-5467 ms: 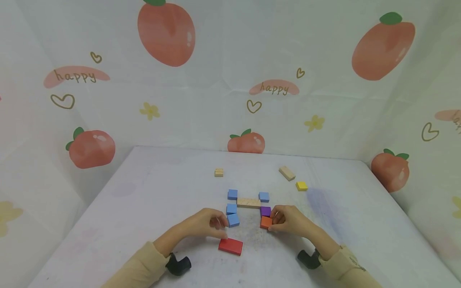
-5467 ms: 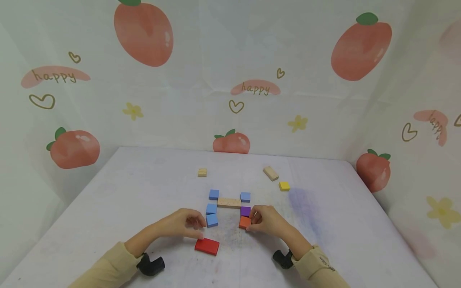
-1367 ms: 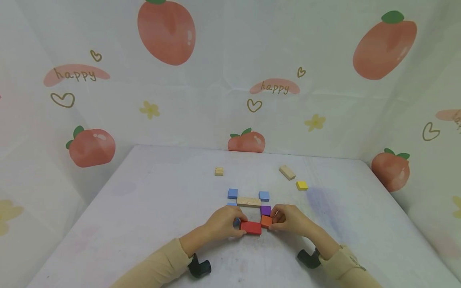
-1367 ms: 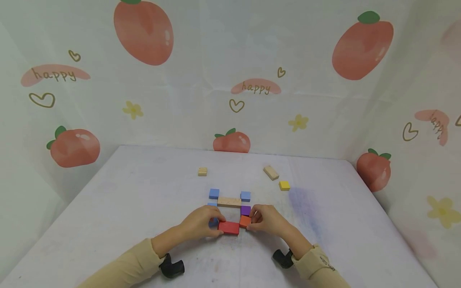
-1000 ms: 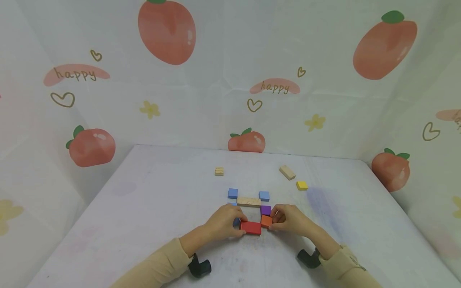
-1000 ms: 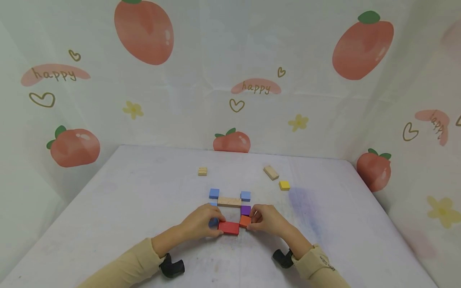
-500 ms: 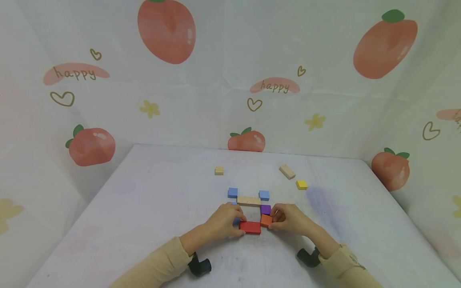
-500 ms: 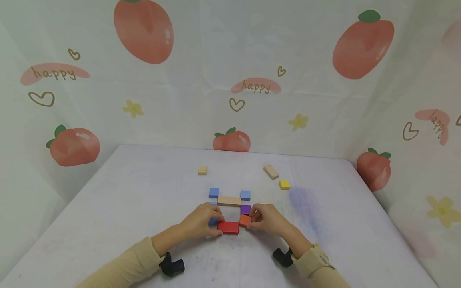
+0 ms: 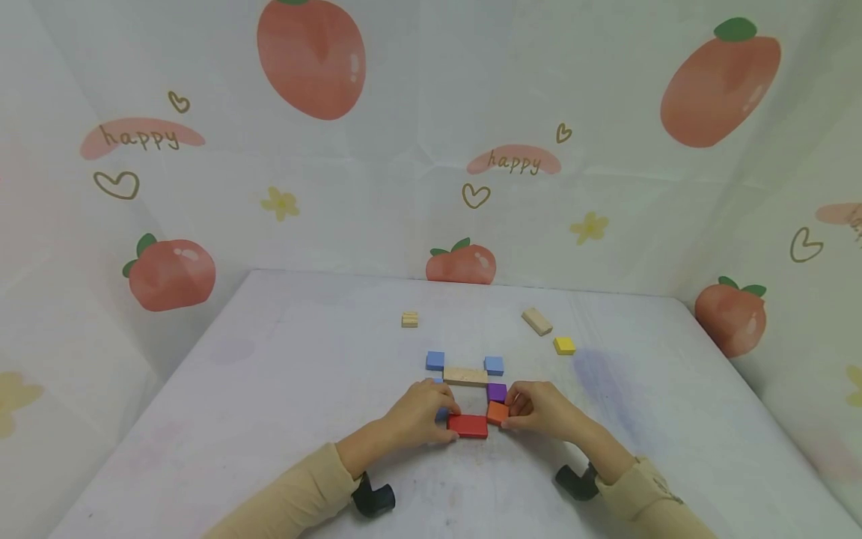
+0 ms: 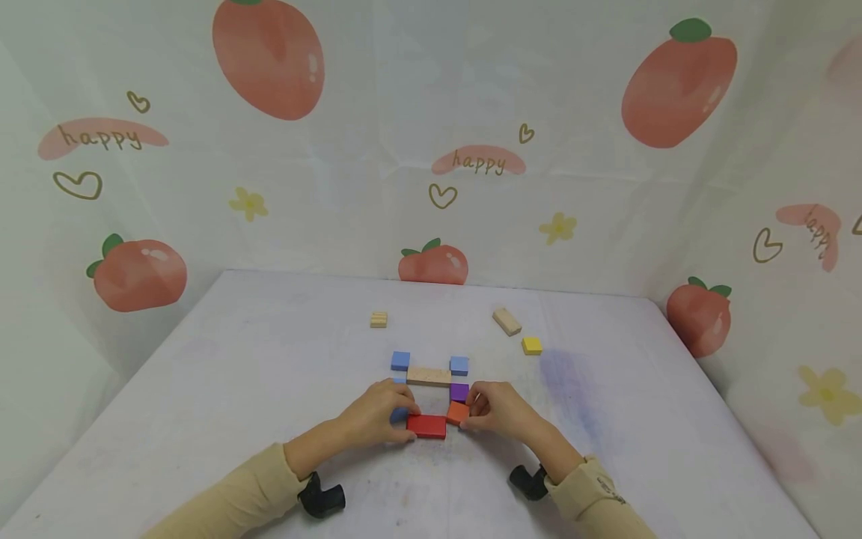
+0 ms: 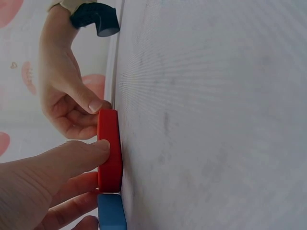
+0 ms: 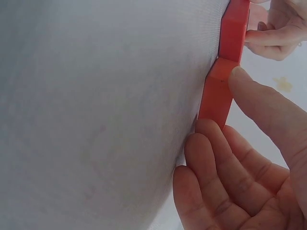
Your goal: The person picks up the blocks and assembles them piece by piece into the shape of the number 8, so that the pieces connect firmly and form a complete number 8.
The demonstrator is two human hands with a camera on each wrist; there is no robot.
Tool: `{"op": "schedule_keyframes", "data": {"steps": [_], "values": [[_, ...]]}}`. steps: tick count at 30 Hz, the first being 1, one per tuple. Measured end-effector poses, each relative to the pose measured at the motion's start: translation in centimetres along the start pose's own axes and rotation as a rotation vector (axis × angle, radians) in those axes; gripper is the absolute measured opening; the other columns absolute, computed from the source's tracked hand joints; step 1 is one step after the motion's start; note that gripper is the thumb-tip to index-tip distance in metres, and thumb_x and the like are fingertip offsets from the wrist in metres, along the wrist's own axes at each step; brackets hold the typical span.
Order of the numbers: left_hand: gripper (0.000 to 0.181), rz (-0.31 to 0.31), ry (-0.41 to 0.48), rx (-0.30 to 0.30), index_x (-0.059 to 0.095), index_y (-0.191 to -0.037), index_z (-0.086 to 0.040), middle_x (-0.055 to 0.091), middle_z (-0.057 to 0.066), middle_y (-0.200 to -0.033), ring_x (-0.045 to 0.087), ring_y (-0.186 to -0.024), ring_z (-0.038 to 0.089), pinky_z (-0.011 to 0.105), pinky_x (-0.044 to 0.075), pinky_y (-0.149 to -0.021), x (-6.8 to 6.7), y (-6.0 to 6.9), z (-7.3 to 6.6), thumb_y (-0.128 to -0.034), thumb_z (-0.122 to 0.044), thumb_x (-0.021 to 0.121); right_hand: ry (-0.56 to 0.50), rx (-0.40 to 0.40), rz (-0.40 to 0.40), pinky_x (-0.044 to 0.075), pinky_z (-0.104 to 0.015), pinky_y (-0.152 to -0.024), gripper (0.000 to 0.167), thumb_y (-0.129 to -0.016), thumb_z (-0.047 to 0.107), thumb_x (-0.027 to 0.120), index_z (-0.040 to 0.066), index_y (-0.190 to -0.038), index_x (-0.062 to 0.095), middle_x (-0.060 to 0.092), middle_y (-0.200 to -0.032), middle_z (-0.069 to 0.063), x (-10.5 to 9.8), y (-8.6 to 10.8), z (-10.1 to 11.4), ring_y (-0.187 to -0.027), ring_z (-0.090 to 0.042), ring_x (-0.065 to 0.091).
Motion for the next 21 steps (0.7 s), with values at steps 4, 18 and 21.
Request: {"op": "schedule_keyframes", "data": {"steps": [4,18,21], "values": [[0.027,0.002,0.003,-0.003,0.073,-0.096,-0.015,0.063,-0.006,-0.095,0.05,-0.09,0.01,0.026,0.042,-0.08,0.02,-0.02,0.03,-0.0741,-0.029,0.077,-0.001,0.001,0.001,0.046,-0.016,-0.062,0.028,-0.076,0.02,0.076,0.005,-0.091,0.059,0.062,-0.077,0.002,0.03,-0.01,-0.01,-0.069,-0.007,0.053],[0.027,0.005,0.01,-0.007,0.074,-0.096,-0.015,0.062,-0.005,-0.095,0.05,-0.09,0.01,0.027,0.041,-0.08,-0.07,0.05,-0.05,-0.0737,-0.029,0.077,-0.007,0.001,-0.005,0.047,-0.016,-0.062,0.028,-0.075,0.018,0.077,0.004,-0.09,0.059,0.062,-0.077,0.002,0.07,-0.04,-0.03,-0.069,-0.007,0.054],[0.028,0.006,0.02,-0.008,0.073,-0.098,-0.014,0.063,-0.005,-0.096,0.051,-0.091,0.011,0.028,0.042,-0.081,-0.24,0.05,-0.05,-0.0739,-0.029,0.078,-0.005,-0.009,-0.009,0.047,-0.016,-0.062,0.028,-0.075,0.019,0.077,0.004,-0.09,0.059,0.062,-0.077,0.002,0.03,-0.02,-0.03,-0.069,-0.006,0.054]]}}
Point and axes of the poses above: each hand's wrist, its own y-axis away from the middle knuckle, its own x-axis out of the palm, z = x × y, the point moved 1 cm from there along -y, towards the middle knuckle
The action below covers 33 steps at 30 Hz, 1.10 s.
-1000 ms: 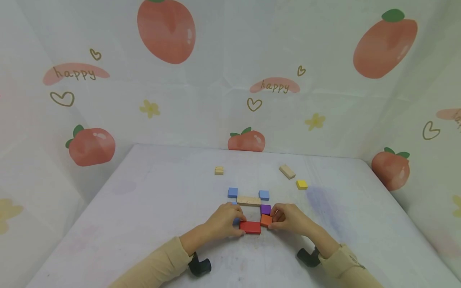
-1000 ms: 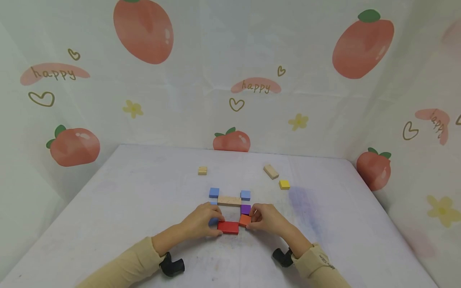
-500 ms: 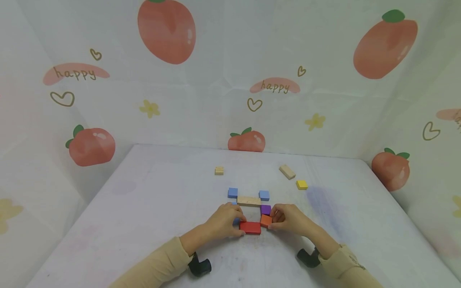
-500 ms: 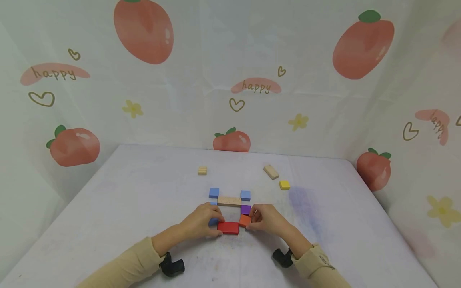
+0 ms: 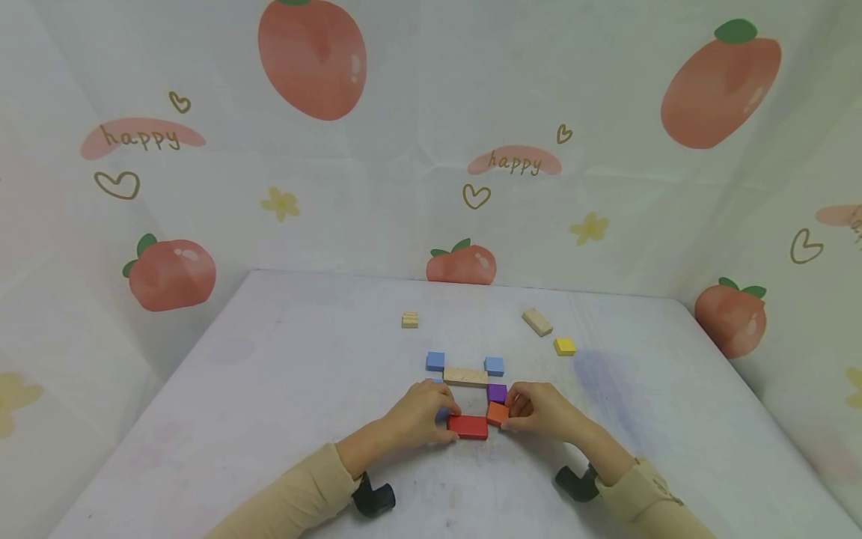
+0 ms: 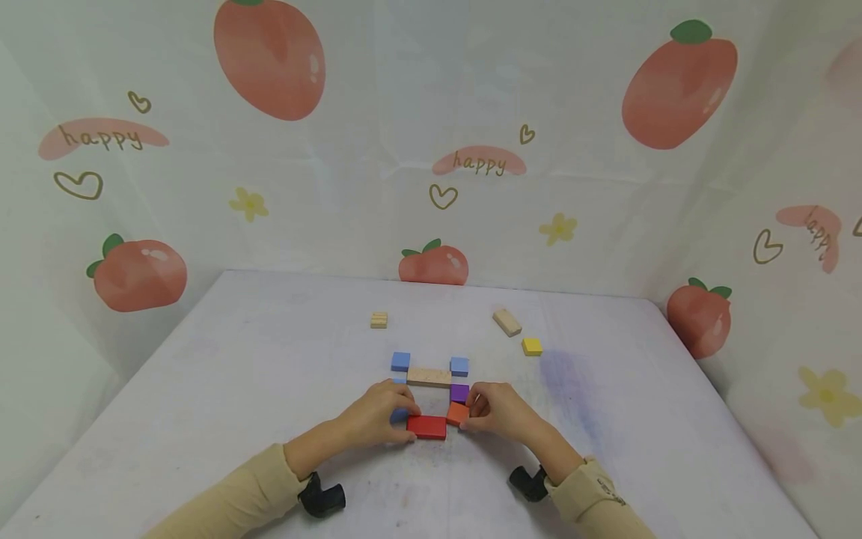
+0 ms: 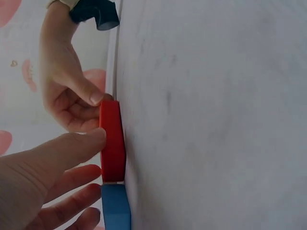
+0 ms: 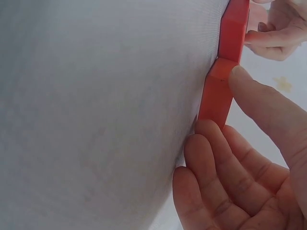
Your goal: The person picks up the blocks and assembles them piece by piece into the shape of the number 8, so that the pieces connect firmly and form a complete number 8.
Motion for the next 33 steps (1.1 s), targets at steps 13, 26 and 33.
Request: {"op": "schedule_keyframes", "data": {"steps": [13,26,33], "values": [[0.028,-0.077,0.151,-0.056,0.07,-0.097,-0.005,0.065,0.003,-0.091,0.056,-0.081,0.015,0.022,0.047,-0.072,-1.4,0.9,2.1,-0.0736,-0.017,0.078,0.005,-0.008,0.006,0.046,-0.017,-0.062,0.028,-0.076,0.021,0.076,0.005,-0.091,0.058,0.063,-0.077,0.002,0.0,0.1,-0.1,-0.07,-0.005,0.054],[0.034,-0.064,0.118,-0.086,0.068,-0.106,-0.004,0.063,0.003,-0.091,0.053,-0.078,0.012,0.021,0.043,-0.067,-1.3,1.2,2.6,-0.0767,-0.019,0.075,-0.006,-0.002,0.01,0.046,-0.017,-0.061,0.027,-0.076,0.019,0.076,0.005,-0.091,0.058,0.063,-0.077,0.002,-0.1,0.1,0.0,-0.069,-0.006,0.053],[0.031,-0.068,0.113,-0.081,0.07,-0.103,-0.004,0.064,0.002,-0.09,0.055,-0.078,0.012,0.021,0.044,-0.067,-1.2,1.1,2.7,-0.0758,-0.018,0.076,-0.013,0.014,0.02,0.046,-0.017,-0.062,0.028,-0.076,0.021,0.076,0.006,-0.092,0.058,0.062,-0.078,0.002,0.0,0.1,0.0,-0.07,-0.007,0.054]]}}
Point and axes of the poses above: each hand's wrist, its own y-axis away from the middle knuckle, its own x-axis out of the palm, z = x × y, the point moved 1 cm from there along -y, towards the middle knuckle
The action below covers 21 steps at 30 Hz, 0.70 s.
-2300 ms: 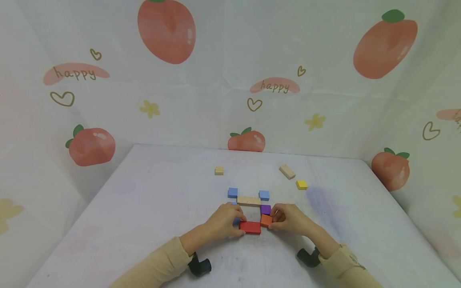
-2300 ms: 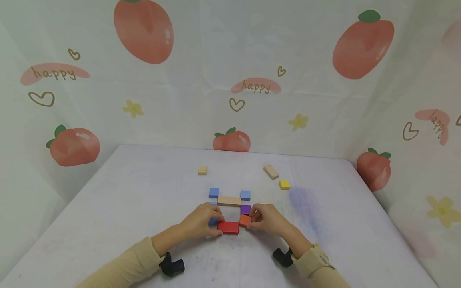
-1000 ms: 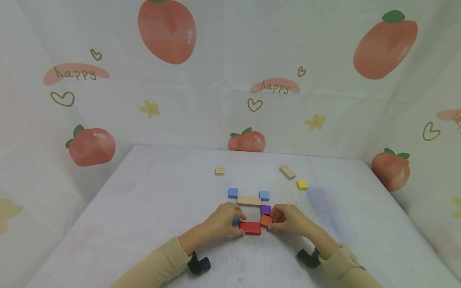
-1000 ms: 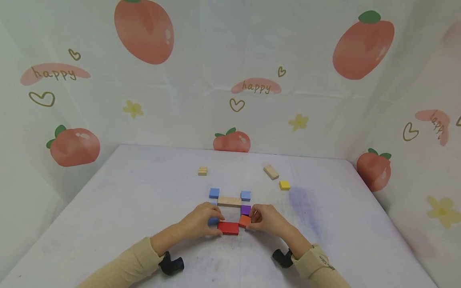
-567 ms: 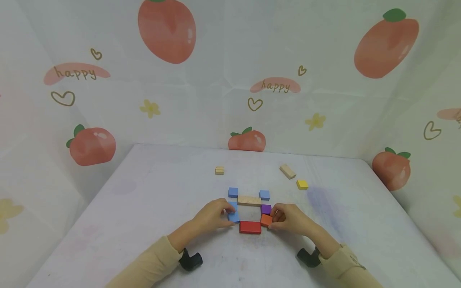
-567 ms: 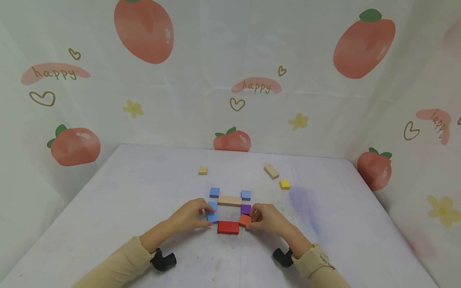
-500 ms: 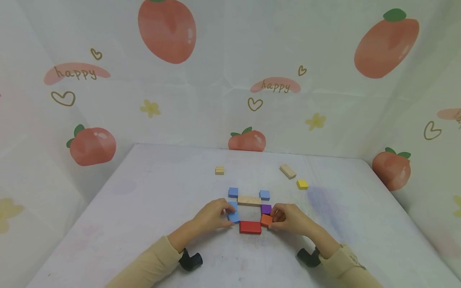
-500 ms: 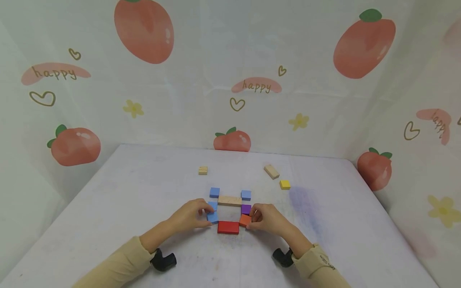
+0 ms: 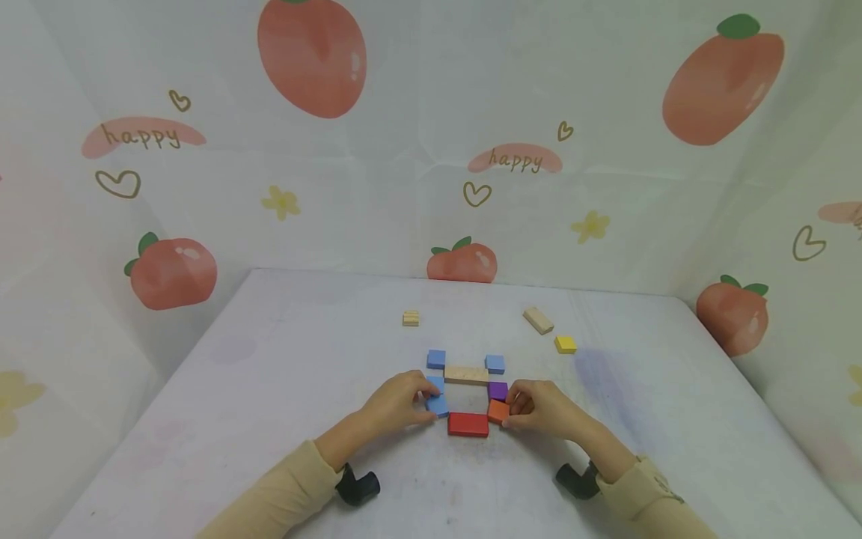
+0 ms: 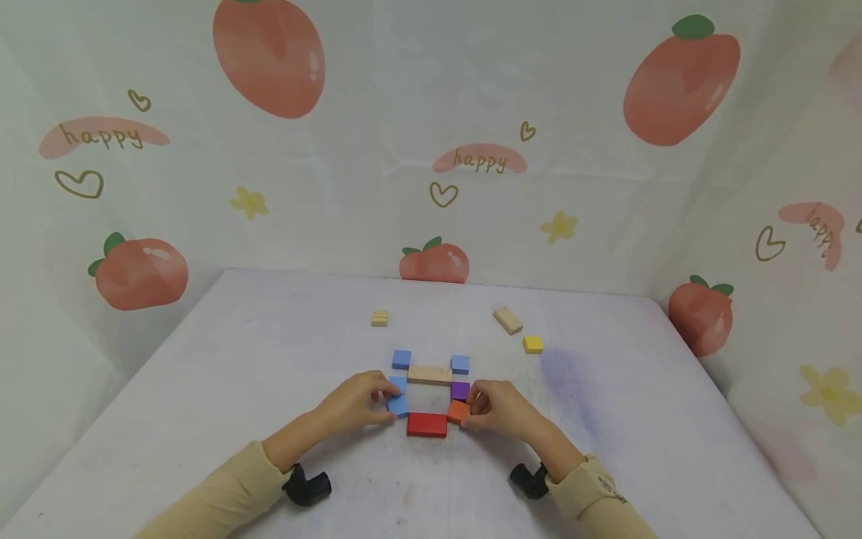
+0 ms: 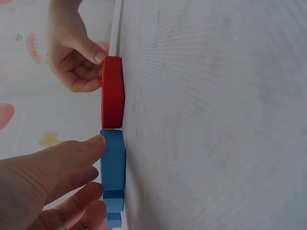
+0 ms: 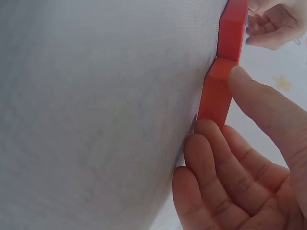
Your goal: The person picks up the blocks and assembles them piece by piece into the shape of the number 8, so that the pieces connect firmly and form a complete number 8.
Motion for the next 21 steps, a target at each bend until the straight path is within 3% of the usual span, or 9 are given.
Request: {"op": "schedule_keyframes", "data": {"steps": [12,21], "values": [[0.03,-0.016,0.029,0.004,0.07,-0.101,-0.005,0.064,0.003,-0.091,0.054,-0.077,0.014,0.021,0.043,-0.066,-0.1,-0.1,0.1,-0.0755,-0.019,0.076,0.004,0.001,-0.007,0.046,-0.016,-0.062,0.028,-0.076,0.02,0.076,0.005,-0.091,0.058,0.062,-0.078,0.001,-0.1,0.0,0.0,-0.071,-0.008,0.054],[0.026,-0.05,0.211,-0.086,0.068,-0.104,-0.006,0.064,0.005,-0.093,0.054,-0.081,0.012,0.019,0.044,-0.066,-1.4,-0.8,1.5,-0.0814,-0.018,0.071,0.013,-0.032,-0.034,0.046,-0.018,-0.062,0.025,-0.079,0.024,0.074,0.007,-0.091,0.06,0.063,-0.079,0.003,-0.7,0.1,-0.7,-0.07,-0.004,0.054]]}}
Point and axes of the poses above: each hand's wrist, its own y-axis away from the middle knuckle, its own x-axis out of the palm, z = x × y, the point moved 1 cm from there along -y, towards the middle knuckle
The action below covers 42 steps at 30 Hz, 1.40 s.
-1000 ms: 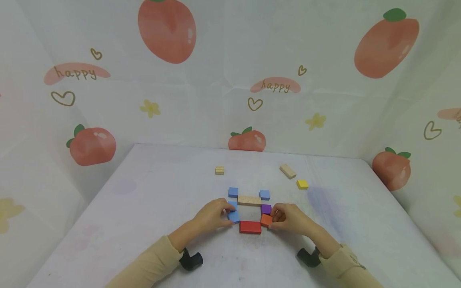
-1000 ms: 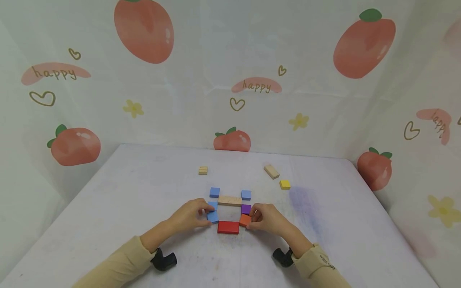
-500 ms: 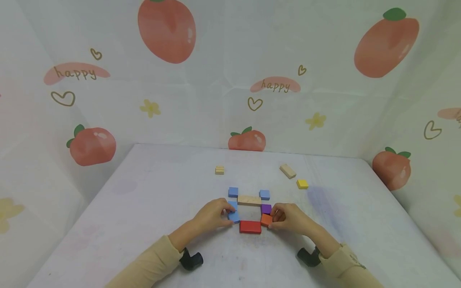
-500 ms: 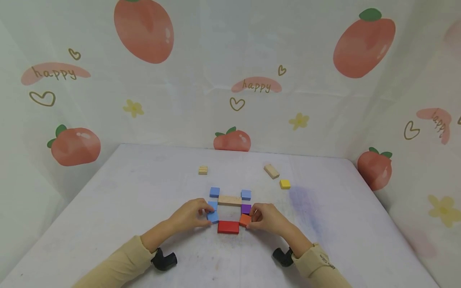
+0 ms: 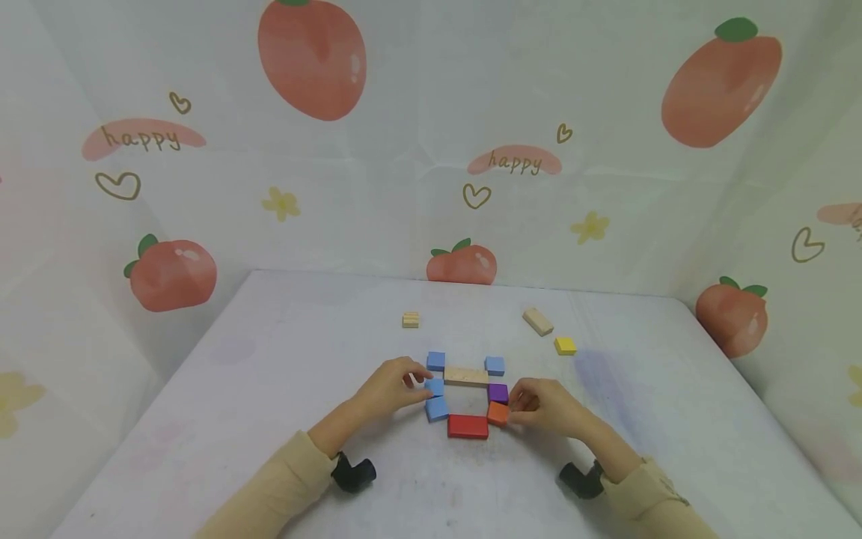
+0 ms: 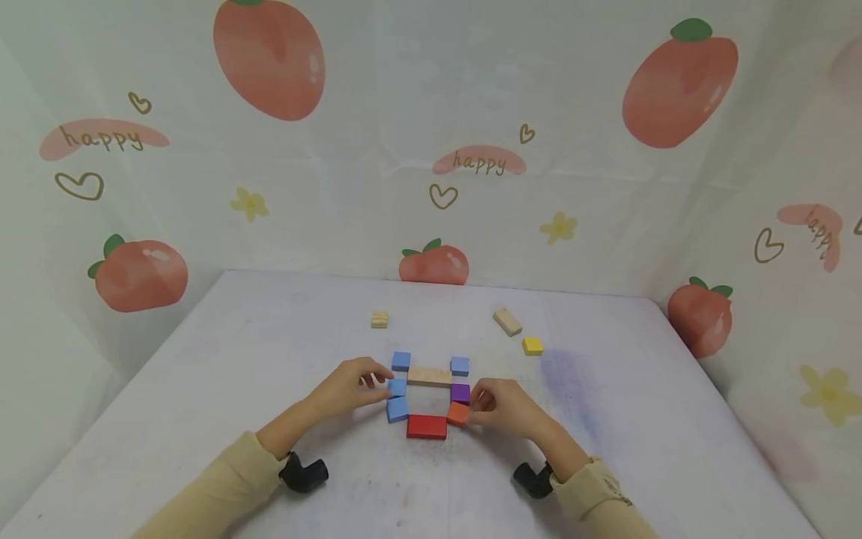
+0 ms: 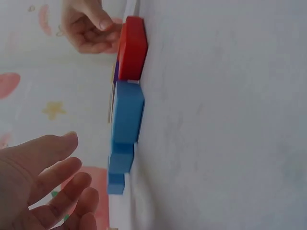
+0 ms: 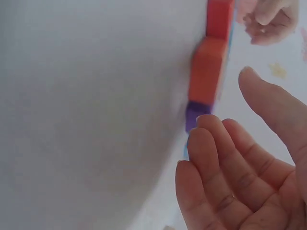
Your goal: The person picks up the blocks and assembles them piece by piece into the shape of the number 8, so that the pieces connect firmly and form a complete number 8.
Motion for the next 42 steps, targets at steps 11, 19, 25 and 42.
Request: {"op": "schedule_keyframes", "data": {"steps": [11,19,25,42], "values": [[0.025,0.056,0.08,-0.05,0.066,-0.105,-0.004,0.064,0.006,-0.091,0.054,-0.078,0.009,0.019,0.046,-0.07,-0.6,-0.8,2.2,-0.0844,-0.018,0.067,0.033,-0.018,-0.168,0.047,-0.019,-0.063,0.017,-0.082,0.019,0.07,0.004,-0.087,0.063,0.064,-0.078,-0.003,-3.4,-0.7,-2.1,-0.069,-0.003,0.055],[0.028,0.11,0.113,-0.049,0.066,-0.106,-0.003,0.062,0.006,-0.089,0.052,-0.074,0.008,0.017,0.044,-0.065,-0.5,-0.9,2.4,-0.0826,-0.017,0.069,0.055,0.078,-0.278,0.048,-0.024,-0.067,0.02,-0.083,0.016,0.068,-0.001,-0.093,0.063,0.065,-0.082,-0.01,-6.7,-1.0,-5.0,-0.075,-0.015,0.062],[0.03,0.131,0.095,-0.06,0.065,-0.108,-0.004,0.063,0.004,-0.089,0.051,-0.076,0.009,0.017,0.044,-0.067,-0.4,-1.0,2.4,-0.082,-0.019,0.07,0.059,0.172,-0.317,0.053,-0.037,-0.071,0.028,-0.084,0.013,0.067,-0.007,-0.102,0.062,0.064,-0.089,-0.02,-8.0,-0.9,-7.5,-0.083,-0.032,0.065],[0.03,0.106,0.095,-0.07,0.065,-0.107,-0.002,0.063,0.007,-0.088,0.051,-0.075,0.009,0.018,0.043,-0.066,-0.4,-1.1,2.3,-0.0811,-0.017,0.071,-0.014,0.253,-0.153,0.049,-0.049,-0.084,0.053,-0.083,0.018,0.07,-0.006,-0.124,0.048,0.054,-0.117,-0.034,-8.7,-1.4,-10.5,-0.108,-0.049,0.053]]}}
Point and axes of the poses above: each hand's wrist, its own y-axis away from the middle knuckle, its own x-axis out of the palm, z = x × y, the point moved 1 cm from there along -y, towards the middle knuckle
